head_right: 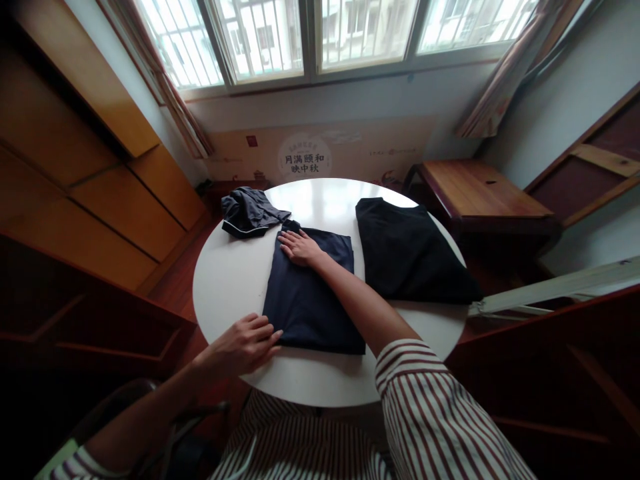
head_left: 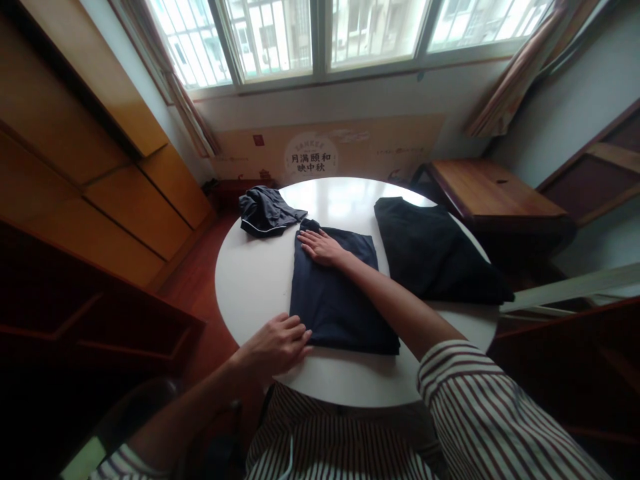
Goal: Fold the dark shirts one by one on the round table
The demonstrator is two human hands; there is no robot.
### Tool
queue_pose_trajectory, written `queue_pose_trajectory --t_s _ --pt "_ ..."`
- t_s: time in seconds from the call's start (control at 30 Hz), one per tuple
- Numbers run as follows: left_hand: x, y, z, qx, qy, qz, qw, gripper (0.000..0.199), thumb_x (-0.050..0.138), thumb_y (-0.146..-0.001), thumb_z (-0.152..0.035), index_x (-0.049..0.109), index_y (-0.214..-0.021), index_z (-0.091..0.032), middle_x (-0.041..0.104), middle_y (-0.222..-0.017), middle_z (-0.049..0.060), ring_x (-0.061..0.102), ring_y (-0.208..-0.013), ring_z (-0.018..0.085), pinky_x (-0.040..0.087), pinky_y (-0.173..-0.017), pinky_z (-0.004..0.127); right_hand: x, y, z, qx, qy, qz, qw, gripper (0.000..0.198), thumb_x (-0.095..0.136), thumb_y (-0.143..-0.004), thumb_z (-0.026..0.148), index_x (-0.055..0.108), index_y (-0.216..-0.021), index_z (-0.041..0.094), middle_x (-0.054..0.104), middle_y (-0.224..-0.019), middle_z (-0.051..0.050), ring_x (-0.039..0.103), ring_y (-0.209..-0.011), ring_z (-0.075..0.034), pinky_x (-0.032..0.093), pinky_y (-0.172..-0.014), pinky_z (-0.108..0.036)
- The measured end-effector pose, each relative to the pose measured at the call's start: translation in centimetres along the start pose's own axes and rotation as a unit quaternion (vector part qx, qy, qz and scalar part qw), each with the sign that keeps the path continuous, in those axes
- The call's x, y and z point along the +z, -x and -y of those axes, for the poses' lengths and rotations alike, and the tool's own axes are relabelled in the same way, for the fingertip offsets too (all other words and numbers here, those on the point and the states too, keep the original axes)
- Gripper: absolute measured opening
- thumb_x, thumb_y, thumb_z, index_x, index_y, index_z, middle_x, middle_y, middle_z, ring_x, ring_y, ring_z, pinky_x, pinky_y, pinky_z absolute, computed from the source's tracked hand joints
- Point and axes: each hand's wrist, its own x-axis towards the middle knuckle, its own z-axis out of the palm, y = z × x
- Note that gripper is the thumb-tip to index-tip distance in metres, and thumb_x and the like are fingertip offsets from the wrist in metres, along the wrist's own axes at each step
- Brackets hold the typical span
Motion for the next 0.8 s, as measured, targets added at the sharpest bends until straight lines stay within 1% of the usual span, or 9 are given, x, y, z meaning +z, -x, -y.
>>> queue_pose_trajectory --t_s 0.07,0.13,0.17,0.23,0.33,0.4,0.5,0.67,0.8 --pt "-1.3 -1.7 1.0 -0.04 0.036 -0.017 0.998 0.032 0.048 -0.1 -0.036 0.067 -0.086 -0.015 0.057 -0.081 0.007 0.055 -0.084 0.019 0.047 -0.076 0.034 0.2 0.0 0.0 0.001 0.004 -0.007 1.0 0.056 0.022 -0.104 0.041 0.037 -0.153 0.02 0.029 -0.16 -0.004 0.023 -0.149 -0.02 0.012 -0.123 -0.044" --pt "-1.7 -3.6 2.7 -0.095 0.048 -0.04 0.993 0.035 0.042 -0.101 -0.032 0.068 -0.084 -0.016 0.06 -0.087 0.008 0.056 -0.086 0.019 0.048 -0.079 0.034 0.4 0.1 0.1 0.002 0.009 -0.011 1.0 0.055 0.023 -0.104 0.041 0.037 -0.153 0.021 0.029 -0.161 -0.004 0.023 -0.149 -0.02 0.012 -0.123 -0.044" --pt "-1.5 -4.5 3.6 -0.129 0.042 -0.051 0.989 0.034 0.039 -0.102 -0.029 0.069 -0.093 -0.015 0.063 -0.095 0.009 0.058 -0.09 0.019 0.048 -0.084 0.035 0.4 0.1 0.1 0.002 0.012 -0.013 1.0 0.054 0.023 -0.104 0.04 0.037 -0.153 0.022 0.029 -0.161 -0.004 0.023 -0.149 -0.02 0.012 -0.122 -0.045" --pt "-0.2 -5.9 5.2 -0.185 0.024 -0.056 0.981 0.036 0.037 -0.103 -0.03 0.064 -0.118 -0.011 0.063 -0.119 0.015 0.057 -0.111 0.024 0.045 -0.097 0.04 0.4 0.2 0.2 0.001 0.019 -0.017 1.0 0.054 0.023 -0.104 0.04 0.038 -0.153 0.022 0.029 -0.161 -0.004 0.021 -0.15 -0.021 0.011 -0.122 -0.046" --pt "2.7 -6.4 6.0 -0.224 0.021 -0.017 0.974 0.055 0.04 -0.101 -0.039 0.045 -0.142 -0.003 0.041 -0.15 0.023 0.034 -0.142 0.033 0.035 -0.111 0.048 0.2 0.2 0.2 0.005 0.027 -0.016 1.0 0.055 0.025 -0.104 0.042 0.039 -0.152 0.02 0.026 -0.162 -0.007 0.017 -0.151 -0.023 0.008 -0.122 -0.048" --pt "3.9 -5.7 5.6 -0.223 0.036 0.009 0.974 0.062 0.042 -0.1 -0.042 0.036 -0.149 -0.005 0.027 -0.158 0.022 0.02 -0.149 0.034 0.032 -0.114 0.05 0.0 -0.1 0.1 0.016 0.025 -0.01 1.0 0.056 0.027 -0.103 0.045 0.038 -0.153 0.02 0.023 -0.162 -0.009 0.017 -0.15 -0.025 0.009 -0.122 -0.05" --pt "4.0 -4.2 4.5 -0.204 0.06 0.028 0.977 0.062 0.042 -0.1 -0.041 0.03 -0.154 -0.014 0.018 -0.163 0.017 0.011 -0.151 0.034 0.028 -0.116 0.053 -0.1 -0.7 -0.2 0.04 0.013 -0.003 0.999 0.06 0.026 -0.103 0.05 0.034 -0.154 0.021 0.023 -0.162 -0.01 0.02 -0.15 -0.026 0.011 -0.121 -0.053" --pt "2.4 -2.3 2.9 -0.151 0.08 0.061 0.983 0.06 0.042 -0.101 -0.037 0.022 -0.157 -0.028 0.015 -0.165 0.009 0.001 -0.151 0.036 0.026 -0.114 0.061 -0.4 -1.7 -0.4 0.066 -0.016 0.008 0.998 0.063 0.024 -0.102 0.053 0.032 -0.155 0.02 0.026 -0.162 -0.008 0.022 -0.149 -0.025 0.013 -0.12 -0.053" --pt "1.8 -1.0 1.2 -0.107 0.098 0.065 0.987 0.06 0.044 -0.099 -0.029 0.026 -0.156 -0.03 0.02 -0.164 0.006 0.005 -0.151 0.035 0.024 -0.115 0.063 -1.1 -1.8 0.0 0.078 -0.043 0.021 0.996 0.062 0.028 -0.101 0.052 0.031 -0.155 0.02 0.025 -0.162 -0.008 0.018 -0.15 -0.026 0.011 -0.12 -0.056"
